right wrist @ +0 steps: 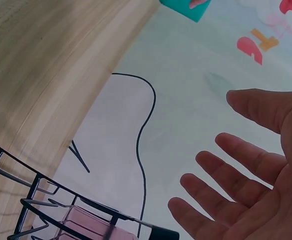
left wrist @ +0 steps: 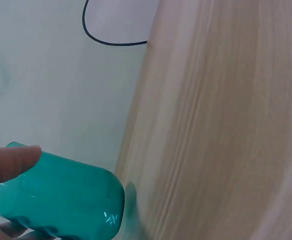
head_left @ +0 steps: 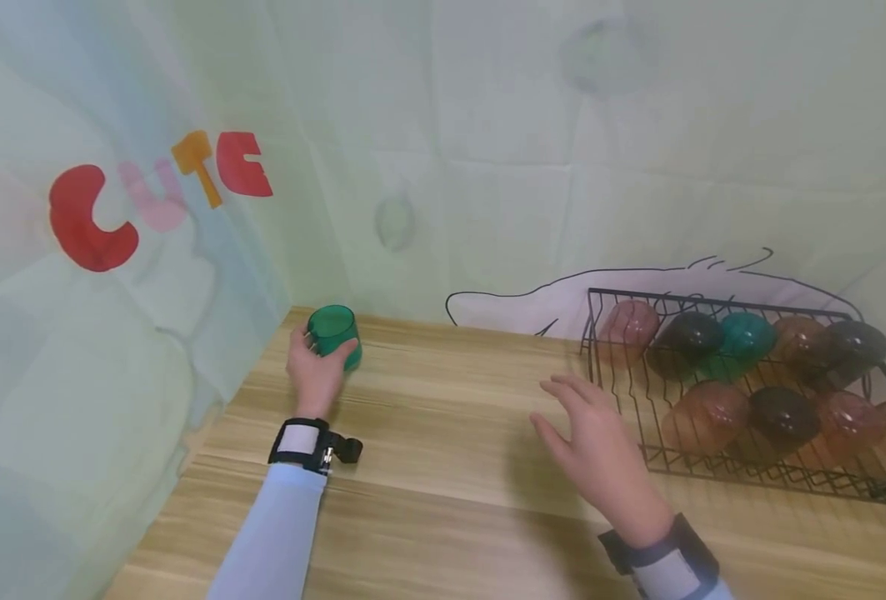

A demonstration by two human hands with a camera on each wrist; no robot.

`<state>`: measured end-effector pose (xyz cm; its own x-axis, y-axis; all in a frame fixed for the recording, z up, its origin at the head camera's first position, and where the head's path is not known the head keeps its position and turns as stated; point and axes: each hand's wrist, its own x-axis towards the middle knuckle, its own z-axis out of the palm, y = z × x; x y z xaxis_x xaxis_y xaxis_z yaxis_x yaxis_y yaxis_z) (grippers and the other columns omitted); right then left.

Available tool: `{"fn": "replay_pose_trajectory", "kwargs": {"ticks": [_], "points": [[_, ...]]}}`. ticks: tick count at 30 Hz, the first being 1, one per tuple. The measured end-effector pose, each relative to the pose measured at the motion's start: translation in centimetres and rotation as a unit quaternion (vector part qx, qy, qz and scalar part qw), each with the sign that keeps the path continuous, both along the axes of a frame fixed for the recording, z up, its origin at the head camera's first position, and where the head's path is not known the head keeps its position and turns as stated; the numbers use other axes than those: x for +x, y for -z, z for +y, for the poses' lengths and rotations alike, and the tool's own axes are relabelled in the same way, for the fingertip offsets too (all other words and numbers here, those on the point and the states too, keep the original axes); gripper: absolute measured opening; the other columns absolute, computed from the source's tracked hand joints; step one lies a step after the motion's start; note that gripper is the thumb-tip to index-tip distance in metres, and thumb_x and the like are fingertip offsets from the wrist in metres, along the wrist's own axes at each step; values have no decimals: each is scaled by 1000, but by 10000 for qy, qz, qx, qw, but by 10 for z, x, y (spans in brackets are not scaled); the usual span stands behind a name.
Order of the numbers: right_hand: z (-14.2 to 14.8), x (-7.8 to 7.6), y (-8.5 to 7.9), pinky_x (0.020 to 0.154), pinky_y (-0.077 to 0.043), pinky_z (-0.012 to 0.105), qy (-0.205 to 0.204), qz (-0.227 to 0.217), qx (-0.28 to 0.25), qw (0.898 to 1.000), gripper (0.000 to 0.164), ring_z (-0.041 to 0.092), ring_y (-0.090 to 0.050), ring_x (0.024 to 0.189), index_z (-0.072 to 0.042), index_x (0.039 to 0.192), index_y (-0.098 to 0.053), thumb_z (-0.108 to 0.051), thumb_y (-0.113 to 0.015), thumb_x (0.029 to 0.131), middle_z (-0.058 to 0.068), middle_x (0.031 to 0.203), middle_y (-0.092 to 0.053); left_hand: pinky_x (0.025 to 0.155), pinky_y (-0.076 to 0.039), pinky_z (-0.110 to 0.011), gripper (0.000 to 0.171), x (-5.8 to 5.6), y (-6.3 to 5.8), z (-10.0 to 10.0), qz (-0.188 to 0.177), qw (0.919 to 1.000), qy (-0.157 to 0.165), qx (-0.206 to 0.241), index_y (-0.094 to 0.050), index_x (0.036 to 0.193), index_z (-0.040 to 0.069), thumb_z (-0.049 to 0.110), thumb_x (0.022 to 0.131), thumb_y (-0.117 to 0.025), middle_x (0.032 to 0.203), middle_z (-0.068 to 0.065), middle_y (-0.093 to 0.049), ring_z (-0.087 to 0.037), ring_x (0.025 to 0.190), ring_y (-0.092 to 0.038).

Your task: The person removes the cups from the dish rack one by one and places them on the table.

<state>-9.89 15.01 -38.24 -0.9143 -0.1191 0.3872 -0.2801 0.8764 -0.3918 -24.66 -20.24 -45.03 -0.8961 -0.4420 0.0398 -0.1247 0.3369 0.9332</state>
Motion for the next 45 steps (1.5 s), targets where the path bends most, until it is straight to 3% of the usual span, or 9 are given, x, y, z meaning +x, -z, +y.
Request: {"fn": "replay_pose_trajectory", "kwargs": {"ticks": [17,22,26,30,36,45], "points": [[-1,2,-2,102,-42,50,-14,-14,-22,10000,44,30,-50,122,-11,120,-61,-33,-69,83,10,130,-56,109,-32,-51,90,-1,4,-3,-270,9996,25,-82,-22,145,14,37,77,-75,148,-17,-34,-33,135,-34],[5,2,-8,101,-43,49,-13,98,-35,9999,46,31,-50,122,-10,121,-60,-34,-69,83,12,132,-55,111,-29,-51,93,5,-10,2,-140,9989,-84,-432,-17,147,15,45,78,-71,150,-15,-25,-31,137,-28],[14,3,-18,99,-45,49,42,328,7,9995,46,30,-52,119,-9,121,-60,-34,-69,83,12,129,-56,104,-35,-51,87,15,-31,15,460,9952,-161,-852,-21,145,14,45,79,-69,146,-14,-25,-32,129,-34],[28,5,-31,98,-45,49,164,559,116,9982,46,30,-52,118,-8,120,-61,-31,-71,81,12,127,-57,101,-38,-49,79,30,-47,35,1096,9885,88,-1037,-26,142,11,39,82,-68,146,-13,-24,-31,126,-37],[53,8,-48,98,-42,55,484,658,320,9961,45,36,-49,120,-5,117,-62,-27,-73,79,16,128,-56,109,-30,-53,75,57,-66,66,1423,9763,900,-1360,-28,143,15,39,84,-67,156,-9,-9,-29,141,-18],[92,13,-51,94,-33,70,1273,69,574,9902,54,53,-39,122,1,118,-59,-29,-76,75,32,134,-45,111,-28,-54,73,88,-69,99,2002,9317,1643,-2546,-34,140,10,39,83,-68,154,-15,-17,-31,145,-11]]}}
